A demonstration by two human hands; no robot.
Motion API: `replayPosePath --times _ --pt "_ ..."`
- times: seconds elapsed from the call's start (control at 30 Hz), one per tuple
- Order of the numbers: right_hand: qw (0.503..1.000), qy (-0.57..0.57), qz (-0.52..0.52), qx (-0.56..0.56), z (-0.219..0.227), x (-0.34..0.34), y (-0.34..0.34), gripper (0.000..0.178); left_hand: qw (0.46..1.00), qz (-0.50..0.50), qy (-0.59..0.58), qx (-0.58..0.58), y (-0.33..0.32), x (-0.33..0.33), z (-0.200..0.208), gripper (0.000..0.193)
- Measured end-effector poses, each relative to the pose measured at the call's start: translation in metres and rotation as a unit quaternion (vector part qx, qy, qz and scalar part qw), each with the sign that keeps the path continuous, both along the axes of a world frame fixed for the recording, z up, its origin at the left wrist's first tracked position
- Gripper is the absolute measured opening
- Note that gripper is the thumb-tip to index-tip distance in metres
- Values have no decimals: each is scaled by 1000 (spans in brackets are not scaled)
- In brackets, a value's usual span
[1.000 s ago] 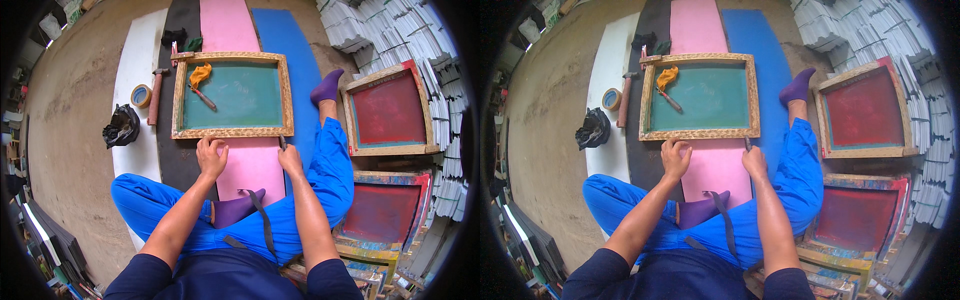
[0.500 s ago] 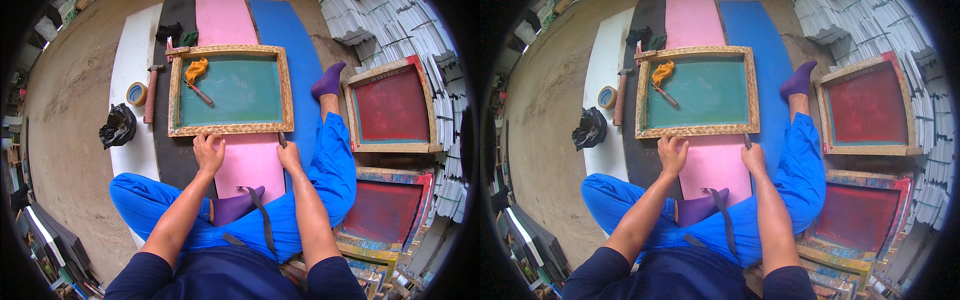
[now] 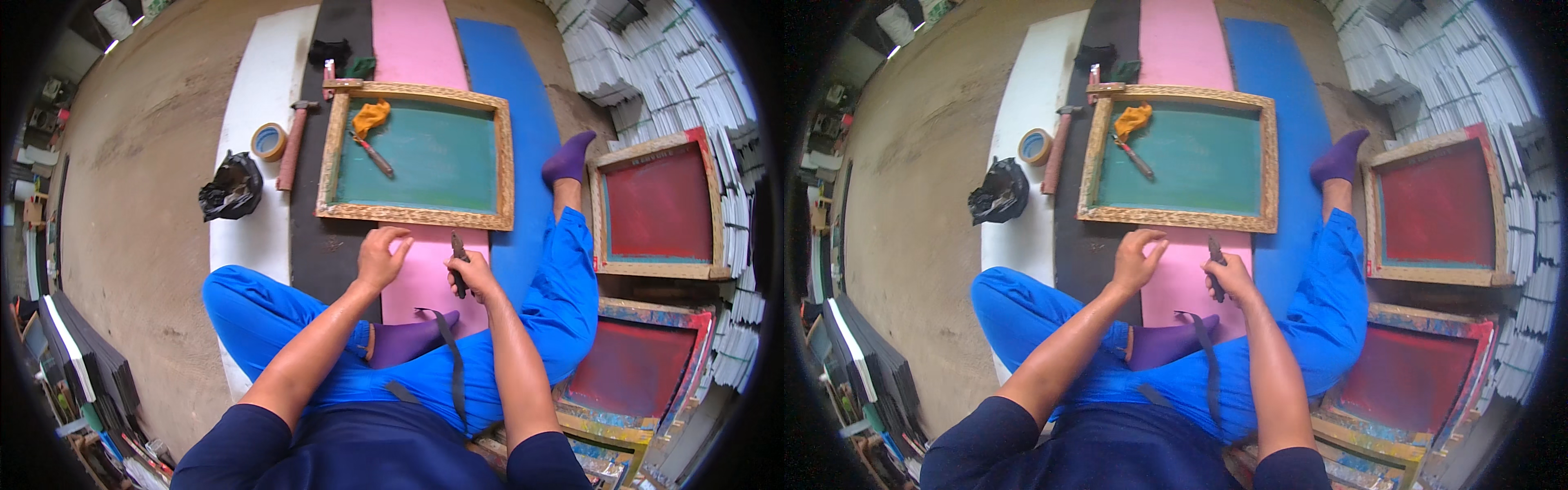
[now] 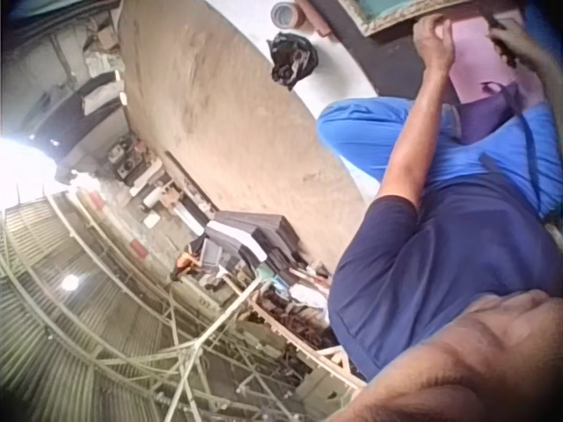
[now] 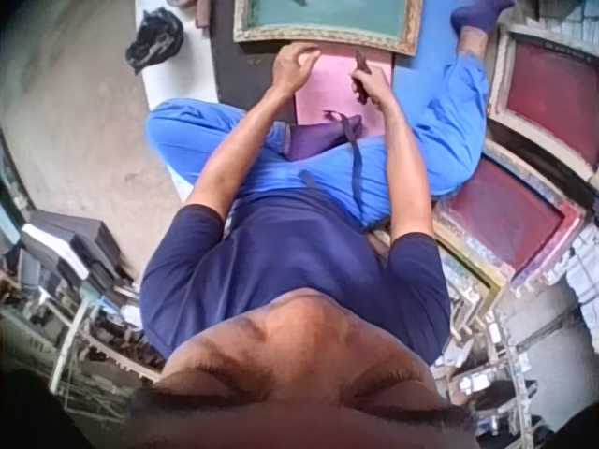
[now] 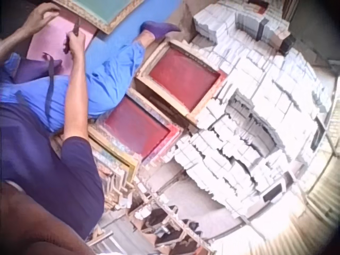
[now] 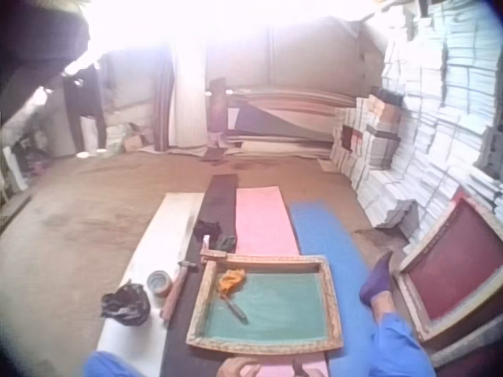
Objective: The person sits on the floor and uses a small metal tool to scrape and clean the edges of a wooden screen printing frame. They then use pliers to pull and remove small pieces of material from the frame's edge.
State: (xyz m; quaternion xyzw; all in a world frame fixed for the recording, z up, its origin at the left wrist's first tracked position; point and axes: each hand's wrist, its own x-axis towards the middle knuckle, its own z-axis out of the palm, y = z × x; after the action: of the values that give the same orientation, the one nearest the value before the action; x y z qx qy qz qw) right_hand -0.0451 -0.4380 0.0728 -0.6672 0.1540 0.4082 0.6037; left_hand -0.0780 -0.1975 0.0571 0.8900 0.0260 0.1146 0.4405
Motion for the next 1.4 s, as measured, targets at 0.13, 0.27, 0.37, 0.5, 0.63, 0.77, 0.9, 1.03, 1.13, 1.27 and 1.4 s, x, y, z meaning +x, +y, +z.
replayPosePath --times 0.13,0.27,0.37,0.5,0.63,0.77,0.9,1.03,1.13,1.27,1.4 --pt "998 15 62 28 9 -16 49 17 994 16 44 -101 2 -13 8 19" --pt "993 36 108 39 8 -26 87 16 984 60 90 -141 28 -31 7 21" --pt "986 55 150 47 8 -26 108 15 979 89 93 -159 47 -40 5 22" --pt "973 88 198 84 -2 -21 132 24 955 122 114 -247 70 -48 -26 24" --pt "966 137 192 102 -1 -21 146 47 906 172 101 -374 78 -46 -44 25" --pt "976 105 169 93 -14 -24 133 46 943 291 127 -102 93 -41 -43 28" --pt "987 48 152 30 -11 -21 103 45 921 347 175 -32 101 -49 -35 24" --pt "990 -55 108 -73 -18 -9 48 33 955 270 121 16 76 -39 -22 32" --pt "973 -112 76 -189 -4 3 6 24 979 165 57 107 46 -34 -6 35" --pt "930 -175 66 -316 -20 16 -47 24 978 57 -1 200 11 -25 -6 47" --pt "917 -173 69 -352 -28 23 -66 23 980 16 19 199 -7 -22 -10 52"
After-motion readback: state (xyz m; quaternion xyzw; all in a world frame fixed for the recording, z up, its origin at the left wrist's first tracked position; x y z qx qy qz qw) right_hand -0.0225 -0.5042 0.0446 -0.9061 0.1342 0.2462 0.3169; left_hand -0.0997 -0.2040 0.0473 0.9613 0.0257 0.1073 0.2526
